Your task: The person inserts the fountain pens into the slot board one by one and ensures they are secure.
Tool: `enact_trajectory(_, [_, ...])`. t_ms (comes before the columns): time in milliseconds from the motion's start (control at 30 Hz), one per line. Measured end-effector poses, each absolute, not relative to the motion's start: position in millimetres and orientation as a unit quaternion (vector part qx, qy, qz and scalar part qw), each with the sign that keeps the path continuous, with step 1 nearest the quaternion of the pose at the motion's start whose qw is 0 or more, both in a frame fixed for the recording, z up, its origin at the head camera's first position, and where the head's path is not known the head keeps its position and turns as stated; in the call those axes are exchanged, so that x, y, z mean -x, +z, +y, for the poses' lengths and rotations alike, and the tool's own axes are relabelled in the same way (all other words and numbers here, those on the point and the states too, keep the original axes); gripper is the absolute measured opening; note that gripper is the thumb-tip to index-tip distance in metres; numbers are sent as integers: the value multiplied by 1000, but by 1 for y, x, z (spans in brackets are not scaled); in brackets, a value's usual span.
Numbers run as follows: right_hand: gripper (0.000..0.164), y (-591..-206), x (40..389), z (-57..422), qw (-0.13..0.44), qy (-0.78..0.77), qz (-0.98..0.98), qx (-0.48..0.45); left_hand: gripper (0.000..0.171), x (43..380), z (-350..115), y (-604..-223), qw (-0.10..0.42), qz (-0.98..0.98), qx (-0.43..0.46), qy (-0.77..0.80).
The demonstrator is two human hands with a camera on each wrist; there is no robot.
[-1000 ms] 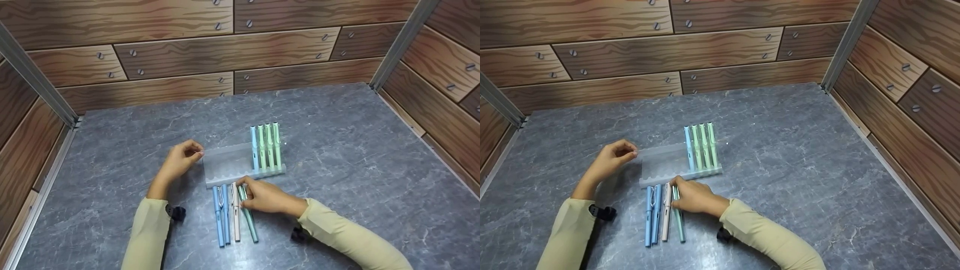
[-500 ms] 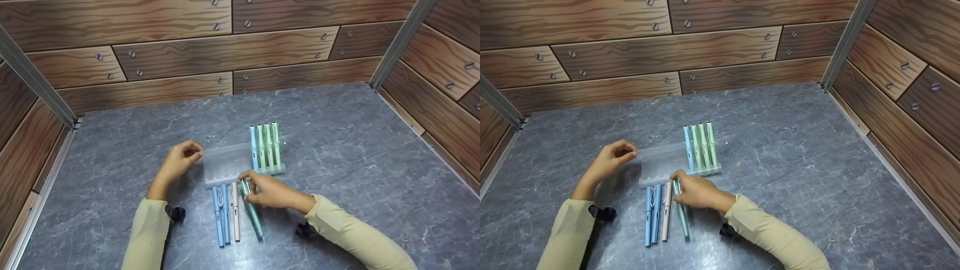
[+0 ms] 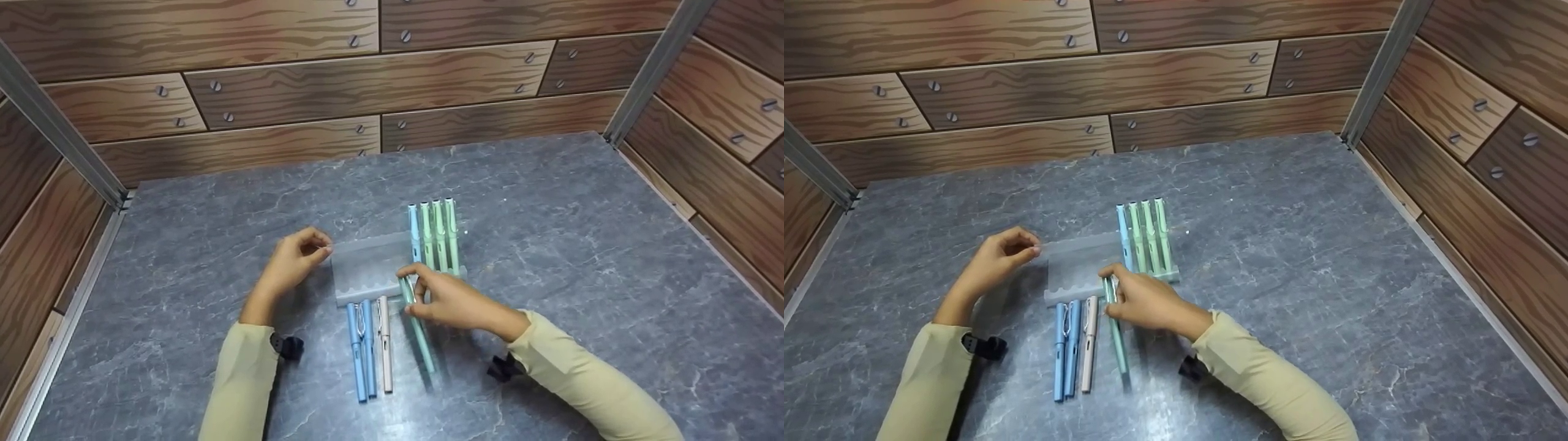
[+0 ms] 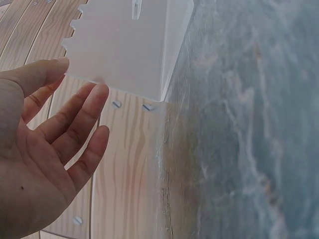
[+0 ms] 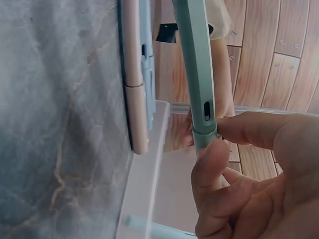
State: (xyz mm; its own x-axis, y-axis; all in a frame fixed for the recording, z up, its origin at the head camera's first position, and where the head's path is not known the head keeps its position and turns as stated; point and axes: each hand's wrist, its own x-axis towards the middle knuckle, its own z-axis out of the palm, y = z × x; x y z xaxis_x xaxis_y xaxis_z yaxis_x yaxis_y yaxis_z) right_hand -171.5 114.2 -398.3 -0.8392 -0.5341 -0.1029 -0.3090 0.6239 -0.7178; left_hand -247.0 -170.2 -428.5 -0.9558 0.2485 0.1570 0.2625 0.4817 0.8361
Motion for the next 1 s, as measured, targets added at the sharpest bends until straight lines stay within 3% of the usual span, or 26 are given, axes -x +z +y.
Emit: enact_trajectory(1000, [53,-365,184,117,81,-327,912,235,8,248,-170,-429,12,-862,149,-484])
